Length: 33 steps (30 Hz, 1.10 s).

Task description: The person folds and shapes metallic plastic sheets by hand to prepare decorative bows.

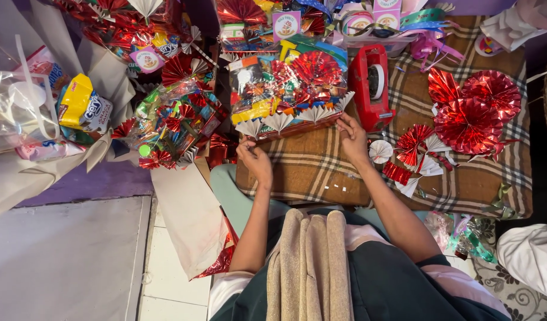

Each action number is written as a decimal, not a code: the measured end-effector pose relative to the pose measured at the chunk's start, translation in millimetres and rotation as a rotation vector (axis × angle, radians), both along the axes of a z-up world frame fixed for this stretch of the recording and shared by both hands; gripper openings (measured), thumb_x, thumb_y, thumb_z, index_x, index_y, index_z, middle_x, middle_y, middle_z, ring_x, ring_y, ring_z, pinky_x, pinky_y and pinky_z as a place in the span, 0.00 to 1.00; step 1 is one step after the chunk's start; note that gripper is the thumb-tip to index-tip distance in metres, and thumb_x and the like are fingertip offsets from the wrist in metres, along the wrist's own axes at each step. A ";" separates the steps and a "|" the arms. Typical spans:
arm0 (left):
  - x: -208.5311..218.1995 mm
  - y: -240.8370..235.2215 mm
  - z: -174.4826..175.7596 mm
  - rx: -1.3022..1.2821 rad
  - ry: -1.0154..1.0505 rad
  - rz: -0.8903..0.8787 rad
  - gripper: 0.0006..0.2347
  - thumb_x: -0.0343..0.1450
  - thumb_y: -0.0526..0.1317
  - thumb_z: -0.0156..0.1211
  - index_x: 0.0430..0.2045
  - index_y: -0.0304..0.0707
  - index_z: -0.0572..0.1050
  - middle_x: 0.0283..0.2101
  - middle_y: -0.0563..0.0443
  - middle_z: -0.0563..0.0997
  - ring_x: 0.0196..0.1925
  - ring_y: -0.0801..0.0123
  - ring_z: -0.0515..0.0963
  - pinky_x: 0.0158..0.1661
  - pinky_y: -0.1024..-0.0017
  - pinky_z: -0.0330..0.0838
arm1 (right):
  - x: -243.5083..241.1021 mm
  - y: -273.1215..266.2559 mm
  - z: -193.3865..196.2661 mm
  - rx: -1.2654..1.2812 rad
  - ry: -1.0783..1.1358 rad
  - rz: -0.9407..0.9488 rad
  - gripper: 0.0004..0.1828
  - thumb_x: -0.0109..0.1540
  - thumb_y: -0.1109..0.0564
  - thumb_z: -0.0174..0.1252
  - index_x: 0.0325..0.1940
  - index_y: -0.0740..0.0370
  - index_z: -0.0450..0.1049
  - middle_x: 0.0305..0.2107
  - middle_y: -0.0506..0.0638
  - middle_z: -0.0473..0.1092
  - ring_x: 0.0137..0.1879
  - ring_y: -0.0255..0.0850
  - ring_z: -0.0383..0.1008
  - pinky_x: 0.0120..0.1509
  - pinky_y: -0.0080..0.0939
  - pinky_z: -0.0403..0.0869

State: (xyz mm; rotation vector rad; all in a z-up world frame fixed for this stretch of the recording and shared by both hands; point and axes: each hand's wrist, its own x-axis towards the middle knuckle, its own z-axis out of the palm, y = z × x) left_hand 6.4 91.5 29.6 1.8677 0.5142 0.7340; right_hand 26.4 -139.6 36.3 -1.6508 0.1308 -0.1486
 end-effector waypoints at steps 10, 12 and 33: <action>-10.1 -25.4 19.6 -0.057 -0.011 0.002 0.10 0.56 0.23 0.45 0.27 0.35 0.63 0.40 0.41 0.64 0.45 0.52 0.66 0.46 0.65 0.64 | 8.3 -7.0 -4.4 0.025 0.048 0.086 0.28 0.58 0.73 0.41 0.62 0.63 0.56 0.57 0.64 0.55 0.59 0.55 0.60 0.61 0.45 0.65; -8.4 -28.9 -7.7 -0.035 0.025 0.004 0.14 0.57 0.24 0.46 0.32 0.36 0.62 0.51 0.38 0.57 0.53 0.48 0.61 0.52 0.61 0.59 | -0.1 -2.2 4.6 -0.024 0.085 0.089 0.30 0.58 0.72 0.42 0.64 0.62 0.53 0.57 0.66 0.55 0.59 0.57 0.60 0.62 0.47 0.63; -35.6 -99.6 -19.6 -0.218 0.304 -0.796 0.10 0.65 0.27 0.46 0.35 0.38 0.72 0.35 0.42 0.74 0.43 0.54 0.75 0.44 0.65 0.68 | -96.1 -227.3 -86.7 -1.142 0.174 -0.626 0.16 0.49 0.59 0.62 0.41 0.57 0.74 0.31 0.51 0.68 0.34 0.51 0.71 0.37 0.49 0.71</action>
